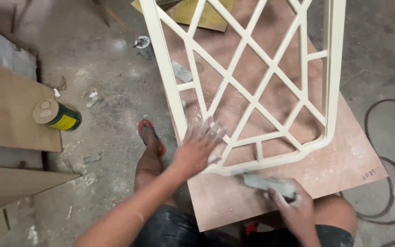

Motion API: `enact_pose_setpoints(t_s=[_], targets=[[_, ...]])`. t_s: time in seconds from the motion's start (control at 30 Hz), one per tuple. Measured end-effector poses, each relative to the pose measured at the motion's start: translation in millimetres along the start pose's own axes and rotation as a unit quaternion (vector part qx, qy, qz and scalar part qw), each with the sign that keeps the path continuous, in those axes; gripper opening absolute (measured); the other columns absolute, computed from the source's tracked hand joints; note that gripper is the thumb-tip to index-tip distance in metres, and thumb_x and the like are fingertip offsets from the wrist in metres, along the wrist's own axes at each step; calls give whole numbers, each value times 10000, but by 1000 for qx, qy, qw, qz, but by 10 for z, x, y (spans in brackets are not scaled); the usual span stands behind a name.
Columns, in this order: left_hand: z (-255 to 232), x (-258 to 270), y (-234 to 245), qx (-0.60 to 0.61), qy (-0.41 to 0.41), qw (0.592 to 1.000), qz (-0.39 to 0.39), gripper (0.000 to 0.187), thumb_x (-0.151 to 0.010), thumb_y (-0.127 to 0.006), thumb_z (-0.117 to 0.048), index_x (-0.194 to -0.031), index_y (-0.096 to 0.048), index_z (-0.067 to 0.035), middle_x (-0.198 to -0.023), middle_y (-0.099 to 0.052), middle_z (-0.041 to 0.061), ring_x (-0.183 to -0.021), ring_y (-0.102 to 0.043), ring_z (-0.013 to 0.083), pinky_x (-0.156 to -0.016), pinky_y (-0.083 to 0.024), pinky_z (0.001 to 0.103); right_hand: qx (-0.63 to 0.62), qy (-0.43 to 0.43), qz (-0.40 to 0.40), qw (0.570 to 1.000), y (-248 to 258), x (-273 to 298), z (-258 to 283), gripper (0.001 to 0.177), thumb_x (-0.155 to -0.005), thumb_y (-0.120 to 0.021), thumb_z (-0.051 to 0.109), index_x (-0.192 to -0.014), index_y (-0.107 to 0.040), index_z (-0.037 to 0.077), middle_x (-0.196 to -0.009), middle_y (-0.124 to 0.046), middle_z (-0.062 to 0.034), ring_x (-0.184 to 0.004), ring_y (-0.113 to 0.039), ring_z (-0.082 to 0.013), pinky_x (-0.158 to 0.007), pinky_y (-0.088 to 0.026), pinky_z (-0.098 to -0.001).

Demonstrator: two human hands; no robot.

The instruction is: The person sands a white wooden lattice frame using a sanding block. They hold the frame steady with one hand while moving the sanding block back and forth across the surface with the other hand.

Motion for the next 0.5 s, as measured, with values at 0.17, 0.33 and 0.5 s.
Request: enact_pose_setpoints(t_s=[0.17, 0.33, 0.5], targets=[[-467, 267, -267, 12, -1, 995, -96, 975, -905, -492, -742, -1620, -230, -133, -1691, -237, 67, -1543, -226, 300, -1236, -103, 624, -38, -78, -31, 996, 385, 48, -970, 176, -823, -828, 144, -876, -773, -15, -757, -681, -70, -759, -584, -154, -691, -473, -295], [-439, 284, -288, -88, -8, 986, -144, 1029, -937, -195, -895, -1638, -81, -151, -1714, -76, 20, -1578, -41, 239, -1289, 35, 563, -251, -139, 21, 958, 237, -45, -1674, 331, -905, -674, 76, -1179, -712, -106, -1001, -719, -190, -919, -632, -258, -802, -490, -358], [-77, 125, -22, -101, 26, 983, -149, 904, -987, -252, -777, -1639, -165, -157, -1705, -154, 70, -1581, -48, 347, -1219, 3, 687, -426, -192, 32, 884, 100, -19, -1403, 333, -924, -538, -50, -1228, -547, -184, -1017, -668, -387, -830, -672, -506, -768, -561, -555]])
Point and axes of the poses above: each hand's wrist, its own x-axis away from the middle knuckle, its own y-axis out of the back of the hand, z = x × y, the point moved 9 cm from there along -x, towards the middle knuckle
